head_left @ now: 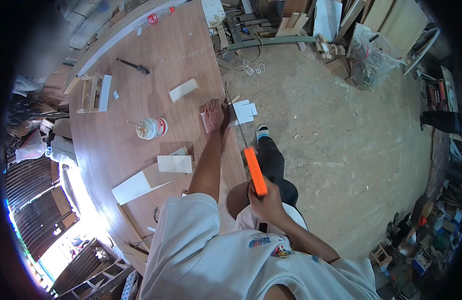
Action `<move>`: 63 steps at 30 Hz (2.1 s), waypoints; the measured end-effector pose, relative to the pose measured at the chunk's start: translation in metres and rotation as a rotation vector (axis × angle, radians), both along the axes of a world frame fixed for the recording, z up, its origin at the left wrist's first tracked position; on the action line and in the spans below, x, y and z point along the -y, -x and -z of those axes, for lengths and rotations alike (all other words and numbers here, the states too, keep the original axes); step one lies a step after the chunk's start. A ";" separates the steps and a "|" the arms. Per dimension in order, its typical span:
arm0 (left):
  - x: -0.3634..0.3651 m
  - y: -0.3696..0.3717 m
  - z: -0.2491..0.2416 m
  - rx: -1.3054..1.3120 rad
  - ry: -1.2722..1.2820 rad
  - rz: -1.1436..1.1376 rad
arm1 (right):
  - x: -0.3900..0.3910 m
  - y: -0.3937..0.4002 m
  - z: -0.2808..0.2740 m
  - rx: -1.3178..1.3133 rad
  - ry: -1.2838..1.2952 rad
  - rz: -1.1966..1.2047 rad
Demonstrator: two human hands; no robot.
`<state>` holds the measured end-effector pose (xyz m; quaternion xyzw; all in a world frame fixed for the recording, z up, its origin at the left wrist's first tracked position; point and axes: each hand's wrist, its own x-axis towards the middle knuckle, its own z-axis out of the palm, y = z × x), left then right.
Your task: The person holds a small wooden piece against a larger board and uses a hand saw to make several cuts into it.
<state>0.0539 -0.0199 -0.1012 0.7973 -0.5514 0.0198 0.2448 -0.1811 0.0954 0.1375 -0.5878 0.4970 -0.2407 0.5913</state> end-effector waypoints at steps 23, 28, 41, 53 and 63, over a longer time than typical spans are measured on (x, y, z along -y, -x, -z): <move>0.000 0.004 -0.010 0.086 -0.016 -0.012 | 0.006 -0.002 0.023 0.015 -0.011 0.072; 0.000 -0.007 0.011 0.024 -0.033 0.019 | 0.049 -0.045 0.061 0.022 0.005 0.021; -0.004 0.010 -0.013 -0.058 -0.036 -0.071 | 0.034 -0.034 0.044 0.023 -0.054 0.032; -0.005 0.004 -0.008 0.052 -0.003 -0.042 | 0.036 -0.026 0.045 -0.031 0.002 -0.014; 0.003 0.000 -0.008 0.074 -0.065 0.003 | 0.052 -0.040 0.068 0.007 -0.013 0.015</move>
